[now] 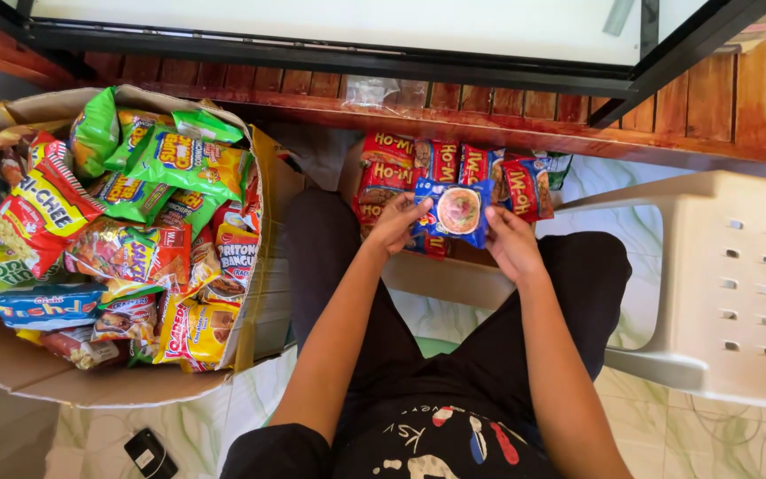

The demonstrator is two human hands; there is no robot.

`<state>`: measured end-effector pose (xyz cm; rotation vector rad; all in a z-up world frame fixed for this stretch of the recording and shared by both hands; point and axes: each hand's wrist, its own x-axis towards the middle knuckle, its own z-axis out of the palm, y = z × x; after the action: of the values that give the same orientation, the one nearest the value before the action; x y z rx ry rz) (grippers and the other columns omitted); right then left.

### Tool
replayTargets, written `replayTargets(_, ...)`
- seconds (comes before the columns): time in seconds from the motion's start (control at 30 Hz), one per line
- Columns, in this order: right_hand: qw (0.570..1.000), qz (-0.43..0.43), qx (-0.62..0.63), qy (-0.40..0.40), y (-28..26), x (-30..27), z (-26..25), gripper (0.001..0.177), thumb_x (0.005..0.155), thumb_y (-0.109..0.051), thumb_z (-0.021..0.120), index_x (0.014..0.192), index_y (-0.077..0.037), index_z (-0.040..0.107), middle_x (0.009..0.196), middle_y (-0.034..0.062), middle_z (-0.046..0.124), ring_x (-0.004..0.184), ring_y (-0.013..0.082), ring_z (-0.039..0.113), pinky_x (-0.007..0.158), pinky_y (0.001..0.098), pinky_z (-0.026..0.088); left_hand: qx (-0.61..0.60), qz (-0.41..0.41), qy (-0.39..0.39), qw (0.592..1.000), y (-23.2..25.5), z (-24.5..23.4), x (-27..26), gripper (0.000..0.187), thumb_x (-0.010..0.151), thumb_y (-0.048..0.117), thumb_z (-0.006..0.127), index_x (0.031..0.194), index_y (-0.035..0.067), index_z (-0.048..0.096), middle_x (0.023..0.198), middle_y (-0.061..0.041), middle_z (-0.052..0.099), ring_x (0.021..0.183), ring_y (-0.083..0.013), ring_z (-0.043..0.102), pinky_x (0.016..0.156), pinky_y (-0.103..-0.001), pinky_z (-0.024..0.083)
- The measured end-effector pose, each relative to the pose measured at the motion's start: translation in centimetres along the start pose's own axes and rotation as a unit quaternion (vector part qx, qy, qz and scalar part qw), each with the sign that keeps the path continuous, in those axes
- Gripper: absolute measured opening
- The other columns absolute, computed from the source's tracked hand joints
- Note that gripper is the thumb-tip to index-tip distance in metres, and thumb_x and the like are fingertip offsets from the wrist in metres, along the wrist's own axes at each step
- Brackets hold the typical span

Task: Stocking and organizing snack packets and instant noodles into a glass display case from boxes on the floor.

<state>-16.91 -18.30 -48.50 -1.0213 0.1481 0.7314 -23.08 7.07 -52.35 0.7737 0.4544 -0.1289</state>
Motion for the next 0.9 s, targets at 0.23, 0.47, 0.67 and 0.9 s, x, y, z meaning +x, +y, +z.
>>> replayTargets(0.23,0.999,0.006,-0.036,0.034,0.2,0.1,0.4,0.018,0.103,-0.023,0.061,0.113,-0.009,0.067,0.103,-0.0025,0.071,0.094,0.0102,0.064,0.088,0.0304,0.054,-0.054,-0.039,-0.003,0.998,0.8,0.9,-1.0,0.022,0.098,0.036,0.073,0.100,0.017,0.061,0.077,0.007,0.056,0.074,-0.0086,0.056,0.071,-0.037,0.062)
replayTargets(0.47,0.945,-0.159,-0.260,0.115,1.4,0.8,-1.0,0.017,0.105,-0.021,0.063,0.111,-0.005,0.065,0.093,-0.0025,0.063,0.083,0.0077,0.054,0.076,0.0265,0.049,0.167,0.156,0.109,0.967,-1.1,-1.1,1.4,0.020,0.098,0.021,0.076,0.092,0.013,0.059,0.084,0.003,0.061,0.073,-0.0109,0.054,0.060,-0.030,0.042)
replayTargets(0.67,0.864,-0.250,-0.401,0.170,2.0,1.7,-0.5,0.018,0.103,-0.021,0.066,0.105,-0.003,0.062,0.087,-0.0013,0.060,0.078,0.0081,0.051,0.072,0.0250,0.046,0.487,0.307,0.215,0.789,1.5,2.4,-1.3,0.025,0.100,0.022,0.073,0.103,0.005,0.055,0.086,-0.016,0.068,0.075,-0.0340,0.067,0.068,-0.044,0.051)
replayTargets(0.9,0.896,-0.318,-0.283,0.126,-8.4,0.8,4.8,0.010,0.104,-0.015,0.066,0.105,-0.005,0.063,0.094,-0.0002,0.062,0.086,0.0064,0.055,0.078,0.0221,0.047,0.418,0.343,0.128,0.831,10.6,8.9,-2.4,0.024,0.102,0.020,0.071,0.111,0.006,0.054,0.089,-0.016,0.074,0.082,-0.0225,0.075,0.074,-0.038,0.059)
